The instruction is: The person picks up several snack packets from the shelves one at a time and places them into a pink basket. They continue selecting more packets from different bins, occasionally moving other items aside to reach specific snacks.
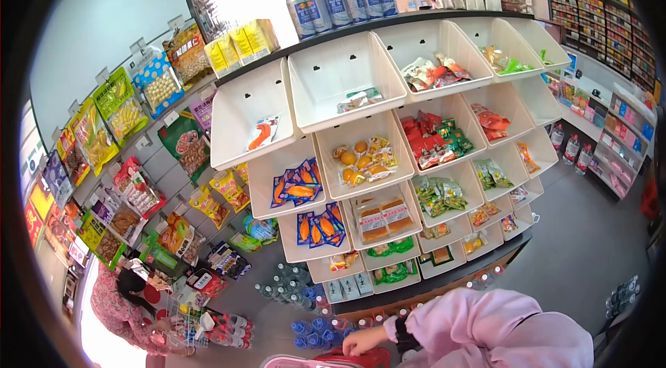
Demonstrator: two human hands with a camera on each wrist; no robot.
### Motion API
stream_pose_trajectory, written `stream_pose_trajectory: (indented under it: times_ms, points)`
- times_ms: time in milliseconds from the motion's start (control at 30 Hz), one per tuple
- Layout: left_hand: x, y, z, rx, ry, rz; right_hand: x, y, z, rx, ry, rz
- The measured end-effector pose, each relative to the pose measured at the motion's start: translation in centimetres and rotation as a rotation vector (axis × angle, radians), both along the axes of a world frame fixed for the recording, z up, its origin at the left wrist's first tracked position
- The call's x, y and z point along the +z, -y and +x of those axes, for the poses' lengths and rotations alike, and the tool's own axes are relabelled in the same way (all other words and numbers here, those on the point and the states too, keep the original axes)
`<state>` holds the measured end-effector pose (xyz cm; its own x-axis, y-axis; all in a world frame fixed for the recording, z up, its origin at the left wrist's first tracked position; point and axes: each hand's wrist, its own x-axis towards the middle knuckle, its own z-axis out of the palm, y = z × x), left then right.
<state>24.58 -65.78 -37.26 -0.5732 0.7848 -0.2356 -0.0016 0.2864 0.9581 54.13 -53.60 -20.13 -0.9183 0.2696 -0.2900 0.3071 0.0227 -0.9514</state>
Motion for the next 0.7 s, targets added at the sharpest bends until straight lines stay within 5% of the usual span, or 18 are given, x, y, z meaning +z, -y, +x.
stream_pose_trajectory:
  times_ms: [67,133,233,433,700]
  points:
    - [10.4,-4.6,3.3,-0.069,-0.048,0.110,-0.5,-2.8,2.1,-0.050,-0.190,0.175]
    - [16.0,-8.8,5.1,-0.171,-0.224,0.280,7.5,-4.3,6.3,-0.121,-0.257,0.172]
    - [24.8,-13.2,10.5,-0.532,-0.101,0.322,14.1,-7.0,11.3,-0.255,-0.323,0.416]
    - [35.5,-18.2,20.8,-1.178,-0.455,0.299,24.1,-8.4,19.9,-0.455,-0.321,0.569]
    - [43.9,-22.2,29.3,-1.543,-0.783,0.488,29.2,-7.9,29.0,-0.654,-0.265,0.661]
